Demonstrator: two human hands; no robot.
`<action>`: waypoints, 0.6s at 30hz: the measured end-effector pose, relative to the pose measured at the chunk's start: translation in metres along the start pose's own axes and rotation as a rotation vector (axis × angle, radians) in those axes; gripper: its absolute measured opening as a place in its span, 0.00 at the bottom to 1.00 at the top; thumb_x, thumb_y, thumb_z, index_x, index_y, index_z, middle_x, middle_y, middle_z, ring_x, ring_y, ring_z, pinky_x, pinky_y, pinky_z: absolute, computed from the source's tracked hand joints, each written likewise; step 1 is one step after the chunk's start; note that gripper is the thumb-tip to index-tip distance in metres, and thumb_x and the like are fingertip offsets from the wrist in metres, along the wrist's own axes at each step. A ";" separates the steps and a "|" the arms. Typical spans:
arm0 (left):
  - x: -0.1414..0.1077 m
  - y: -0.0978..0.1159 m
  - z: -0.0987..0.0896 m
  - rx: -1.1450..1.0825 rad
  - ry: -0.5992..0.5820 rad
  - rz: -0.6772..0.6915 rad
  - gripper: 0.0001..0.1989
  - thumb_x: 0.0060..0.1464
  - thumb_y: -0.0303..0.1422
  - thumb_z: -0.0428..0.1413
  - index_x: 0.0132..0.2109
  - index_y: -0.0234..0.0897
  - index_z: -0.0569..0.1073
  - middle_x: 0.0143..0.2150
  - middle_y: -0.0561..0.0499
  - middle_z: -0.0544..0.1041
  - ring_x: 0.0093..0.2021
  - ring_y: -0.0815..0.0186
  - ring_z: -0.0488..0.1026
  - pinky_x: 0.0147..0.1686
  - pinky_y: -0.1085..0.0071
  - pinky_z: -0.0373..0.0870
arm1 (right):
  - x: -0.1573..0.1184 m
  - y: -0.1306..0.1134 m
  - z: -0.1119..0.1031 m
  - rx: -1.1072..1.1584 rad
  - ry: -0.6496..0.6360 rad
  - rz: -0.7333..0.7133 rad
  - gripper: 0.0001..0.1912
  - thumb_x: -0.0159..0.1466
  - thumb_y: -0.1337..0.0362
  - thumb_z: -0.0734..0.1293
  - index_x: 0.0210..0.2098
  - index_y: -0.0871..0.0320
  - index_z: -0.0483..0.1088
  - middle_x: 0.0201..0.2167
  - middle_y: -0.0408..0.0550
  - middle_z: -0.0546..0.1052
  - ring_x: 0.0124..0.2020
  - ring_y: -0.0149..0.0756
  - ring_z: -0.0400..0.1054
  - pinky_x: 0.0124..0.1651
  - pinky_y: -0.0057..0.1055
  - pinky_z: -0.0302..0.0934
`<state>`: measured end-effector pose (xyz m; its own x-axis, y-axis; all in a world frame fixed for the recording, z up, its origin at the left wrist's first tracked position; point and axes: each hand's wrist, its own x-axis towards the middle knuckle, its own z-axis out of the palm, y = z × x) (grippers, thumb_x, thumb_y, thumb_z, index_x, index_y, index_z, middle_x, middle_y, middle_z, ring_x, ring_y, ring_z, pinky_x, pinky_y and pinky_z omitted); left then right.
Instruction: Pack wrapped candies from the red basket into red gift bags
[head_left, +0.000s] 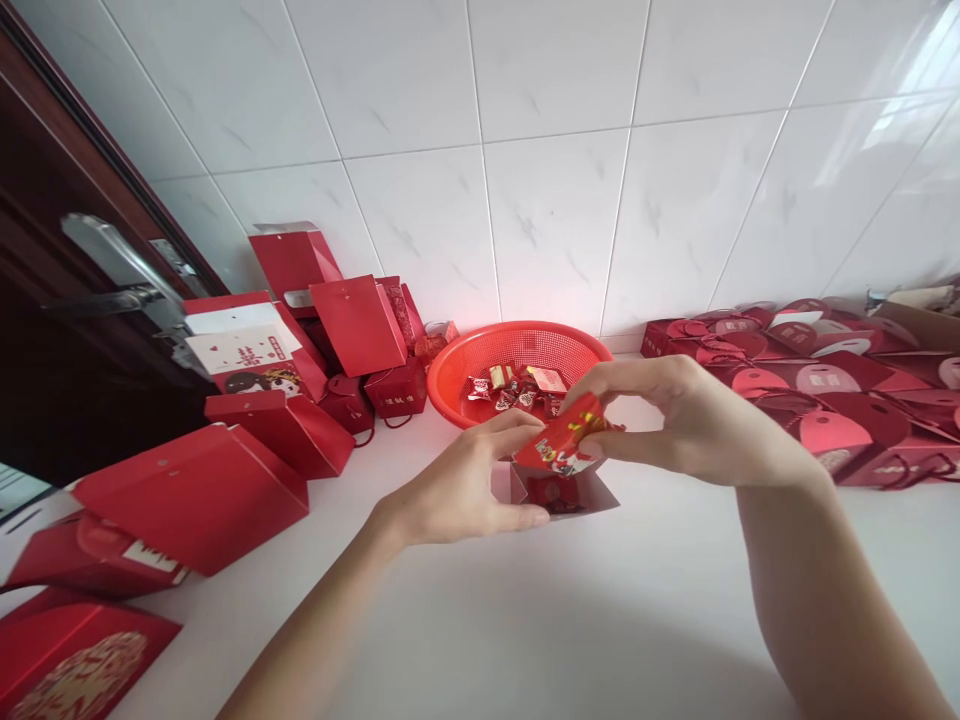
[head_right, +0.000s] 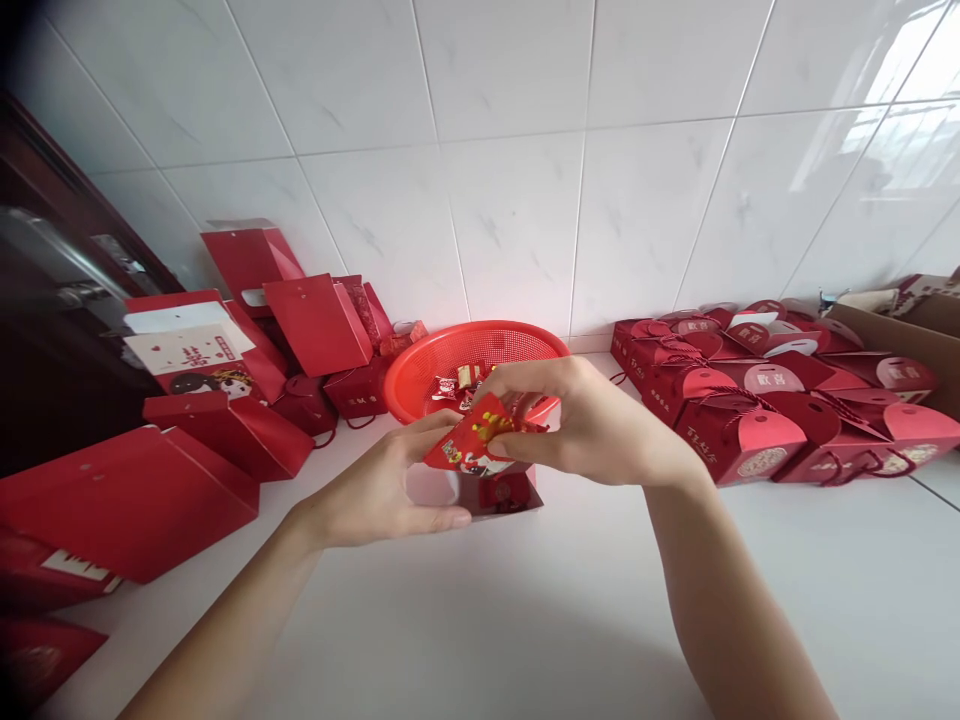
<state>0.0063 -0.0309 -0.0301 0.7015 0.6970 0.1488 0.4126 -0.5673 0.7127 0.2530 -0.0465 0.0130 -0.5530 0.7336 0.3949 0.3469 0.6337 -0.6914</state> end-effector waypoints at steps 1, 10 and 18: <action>0.000 -0.001 0.000 -0.006 0.010 -0.012 0.31 0.50 0.36 0.68 0.61 0.49 0.73 0.62 0.50 0.73 0.62 0.54 0.70 0.61 0.60 0.70 | 0.001 0.000 0.003 -0.057 -0.006 0.001 0.07 0.63 0.67 0.72 0.42 0.54 0.77 0.35 0.42 0.81 0.35 0.34 0.75 0.39 0.29 0.69; 0.003 -0.007 -0.002 -0.025 0.036 0.015 0.29 0.49 0.33 0.69 0.59 0.45 0.75 0.57 0.48 0.75 0.56 0.55 0.74 0.57 0.60 0.72 | 0.007 -0.005 0.034 -0.643 -0.113 0.100 0.14 0.61 0.79 0.64 0.39 0.56 0.73 0.33 0.47 0.78 0.30 0.34 0.70 0.27 0.28 0.52; 0.004 -0.012 -0.005 0.002 0.056 -0.011 0.34 0.50 0.37 0.69 0.64 0.49 0.71 0.63 0.47 0.72 0.62 0.53 0.70 0.58 0.59 0.71 | 0.006 -0.011 0.040 -0.712 -0.073 0.054 0.13 0.62 0.79 0.64 0.41 0.58 0.73 0.34 0.48 0.77 0.36 0.40 0.69 0.30 0.31 0.55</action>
<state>0.0013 -0.0189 -0.0347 0.6635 0.7265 0.1787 0.4213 -0.5602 0.7132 0.2158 -0.0593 -0.0009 -0.5623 0.7657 0.3124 0.7711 0.6219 -0.1364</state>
